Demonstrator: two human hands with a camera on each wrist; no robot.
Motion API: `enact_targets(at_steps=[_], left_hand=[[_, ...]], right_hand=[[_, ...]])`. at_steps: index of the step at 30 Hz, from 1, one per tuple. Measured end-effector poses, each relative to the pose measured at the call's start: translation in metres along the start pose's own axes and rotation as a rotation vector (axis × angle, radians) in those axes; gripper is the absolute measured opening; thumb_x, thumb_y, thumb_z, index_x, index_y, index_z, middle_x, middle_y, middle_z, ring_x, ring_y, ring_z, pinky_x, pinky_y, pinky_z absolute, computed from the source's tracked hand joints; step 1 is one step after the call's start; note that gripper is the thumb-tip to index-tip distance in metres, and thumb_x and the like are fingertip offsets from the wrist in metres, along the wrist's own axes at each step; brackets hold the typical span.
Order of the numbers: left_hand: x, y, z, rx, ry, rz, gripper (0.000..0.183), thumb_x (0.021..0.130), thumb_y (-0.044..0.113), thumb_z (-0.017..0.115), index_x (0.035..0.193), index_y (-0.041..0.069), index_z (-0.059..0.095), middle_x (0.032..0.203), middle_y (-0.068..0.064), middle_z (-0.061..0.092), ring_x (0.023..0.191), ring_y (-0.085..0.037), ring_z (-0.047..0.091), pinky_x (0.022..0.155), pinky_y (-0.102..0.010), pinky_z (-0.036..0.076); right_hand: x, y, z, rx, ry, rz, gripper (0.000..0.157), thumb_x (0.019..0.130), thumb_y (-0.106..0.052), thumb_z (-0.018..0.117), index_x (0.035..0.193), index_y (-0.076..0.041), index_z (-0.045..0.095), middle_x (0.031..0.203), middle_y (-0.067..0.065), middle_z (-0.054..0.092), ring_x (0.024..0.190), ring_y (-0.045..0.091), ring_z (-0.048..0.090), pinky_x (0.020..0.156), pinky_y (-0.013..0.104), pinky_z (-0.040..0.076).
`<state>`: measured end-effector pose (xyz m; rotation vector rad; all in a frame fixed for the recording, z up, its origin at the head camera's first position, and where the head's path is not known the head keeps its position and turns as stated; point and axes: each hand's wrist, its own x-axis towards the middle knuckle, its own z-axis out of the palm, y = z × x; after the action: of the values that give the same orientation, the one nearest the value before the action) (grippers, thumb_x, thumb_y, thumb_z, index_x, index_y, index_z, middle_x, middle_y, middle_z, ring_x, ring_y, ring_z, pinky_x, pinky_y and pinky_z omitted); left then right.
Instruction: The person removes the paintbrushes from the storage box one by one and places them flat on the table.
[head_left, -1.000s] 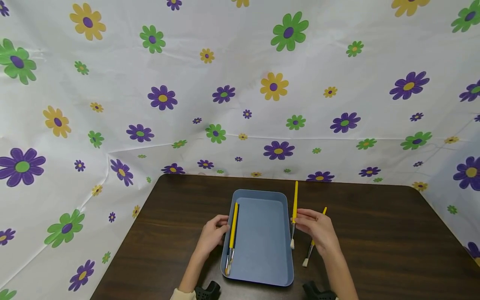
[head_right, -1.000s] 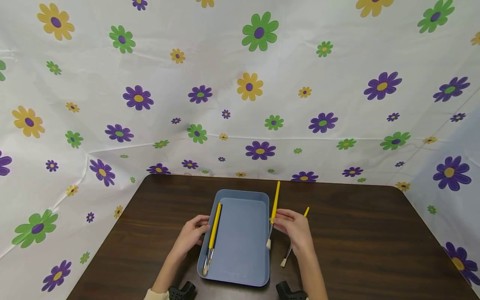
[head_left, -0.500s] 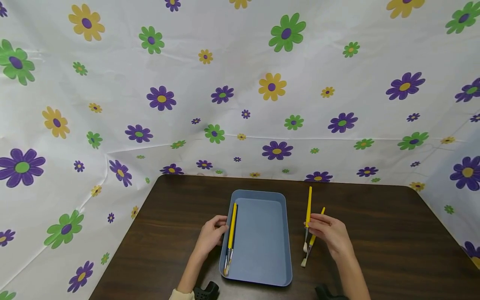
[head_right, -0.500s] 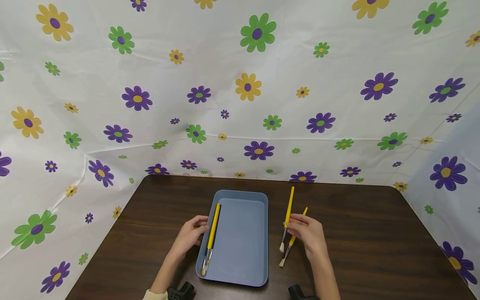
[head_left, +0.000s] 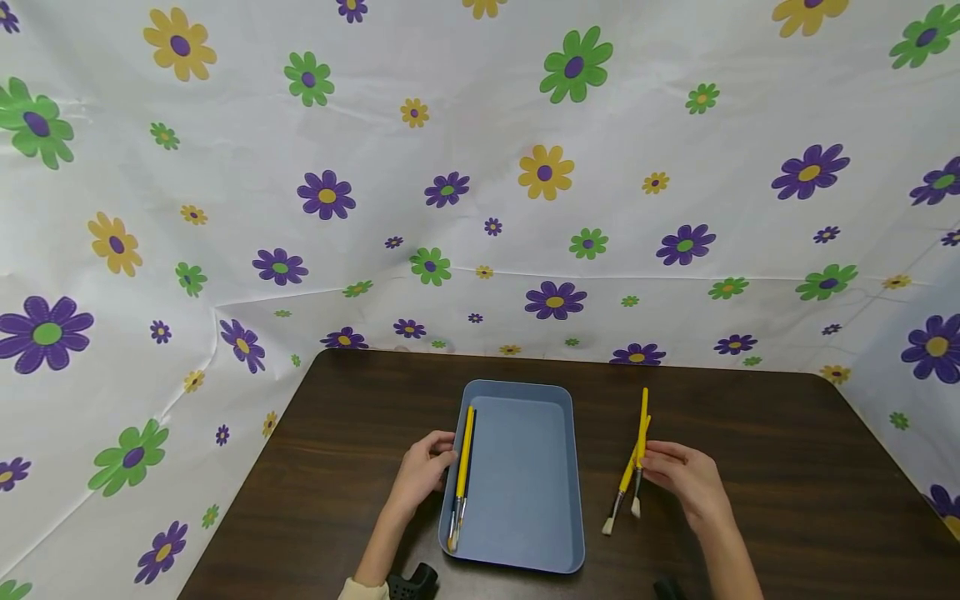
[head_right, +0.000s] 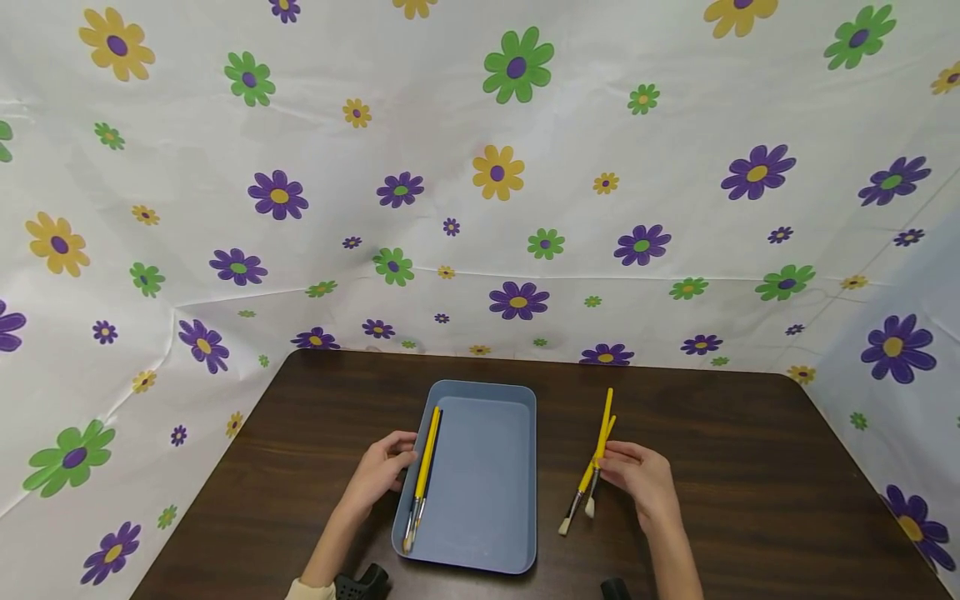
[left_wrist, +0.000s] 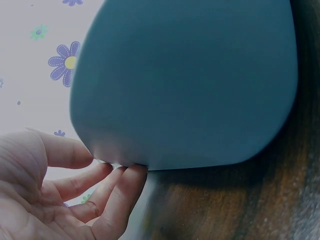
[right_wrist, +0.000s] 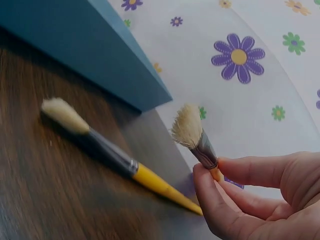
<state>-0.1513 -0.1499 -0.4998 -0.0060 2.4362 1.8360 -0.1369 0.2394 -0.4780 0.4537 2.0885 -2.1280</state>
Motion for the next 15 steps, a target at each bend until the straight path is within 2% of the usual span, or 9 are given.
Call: enact_targets(at_steps=[15], left_hand=[[0.001,-0.001,0.001,0.023,0.0,-0.006,0.035,0.095,0.007,0.064,0.127,-0.007,0.065,0.107,-0.015,0.066,0.078,-0.019,0.062,0.06,-0.037,0.062]], right_hand=[[0.003,0.005,-0.015,-0.075,-0.015,0.011,0.048,0.1,0.005,0.06,0.138,0.027,0.04,0.095,0.005,0.073,0.081,0.009,0.072,0.077,0.026,0.061]])
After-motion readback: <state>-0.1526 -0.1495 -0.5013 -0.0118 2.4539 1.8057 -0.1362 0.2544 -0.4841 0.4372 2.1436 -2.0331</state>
